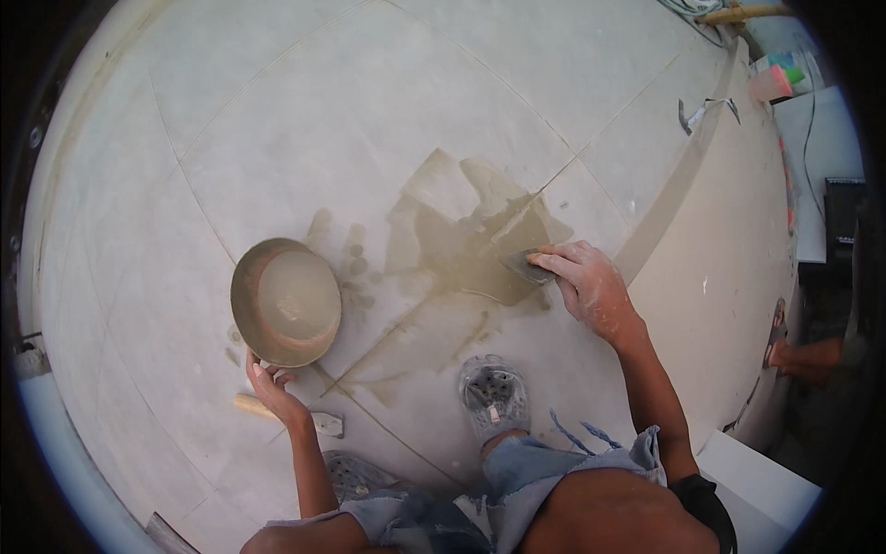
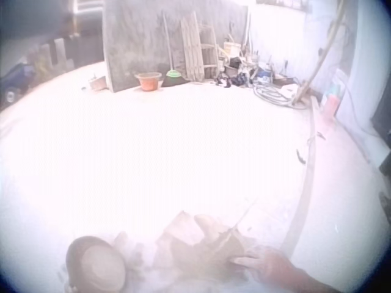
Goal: The person applies grout to tile joints on a tiled floor using a rubber float and a metal trowel. They repeatedly scoop grout from a metal bowl and spread it into the seams, smoothing the surface as they work.
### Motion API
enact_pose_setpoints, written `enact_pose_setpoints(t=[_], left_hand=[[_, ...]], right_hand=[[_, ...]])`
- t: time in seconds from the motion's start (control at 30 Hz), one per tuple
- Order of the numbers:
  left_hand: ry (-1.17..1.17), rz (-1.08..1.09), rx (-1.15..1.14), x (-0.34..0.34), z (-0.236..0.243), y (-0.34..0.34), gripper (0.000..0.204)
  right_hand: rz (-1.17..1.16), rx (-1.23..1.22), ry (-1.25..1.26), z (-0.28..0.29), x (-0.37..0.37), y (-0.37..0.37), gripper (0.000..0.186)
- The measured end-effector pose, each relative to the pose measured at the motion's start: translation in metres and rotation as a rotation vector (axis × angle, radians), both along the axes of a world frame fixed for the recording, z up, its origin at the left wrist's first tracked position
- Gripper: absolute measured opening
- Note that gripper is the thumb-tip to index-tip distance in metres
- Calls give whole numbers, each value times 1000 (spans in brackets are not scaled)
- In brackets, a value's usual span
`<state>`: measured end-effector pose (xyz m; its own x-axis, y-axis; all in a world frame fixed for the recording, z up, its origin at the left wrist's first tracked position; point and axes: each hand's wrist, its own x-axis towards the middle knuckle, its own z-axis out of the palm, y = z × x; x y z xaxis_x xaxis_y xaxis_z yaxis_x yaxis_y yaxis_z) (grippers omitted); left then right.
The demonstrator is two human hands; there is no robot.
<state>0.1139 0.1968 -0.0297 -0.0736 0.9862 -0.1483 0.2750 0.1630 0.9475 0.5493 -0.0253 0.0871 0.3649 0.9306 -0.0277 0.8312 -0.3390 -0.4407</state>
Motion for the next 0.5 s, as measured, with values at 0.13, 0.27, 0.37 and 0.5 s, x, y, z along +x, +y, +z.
enact_pose_setpoints(t=[0.13, 0.27, 0.37, 0.5], left_hand=[[92, -154, 140, -45, 13, -83, 47], [95, -221, 50, -117, 11, -179, 38], [210, -219, -74, -137, 5, -208, 37], [459, -315, 15, -111, 17, -198, 37]], right_hand=[[17, -103, 44, -3, -38, -27, 49], [36, -128, -9, -26, -70, -47, 50], [5, -129, -45, -41, -81, -63, 50], [-37, -120, -44, -53, -84, -64, 45]])
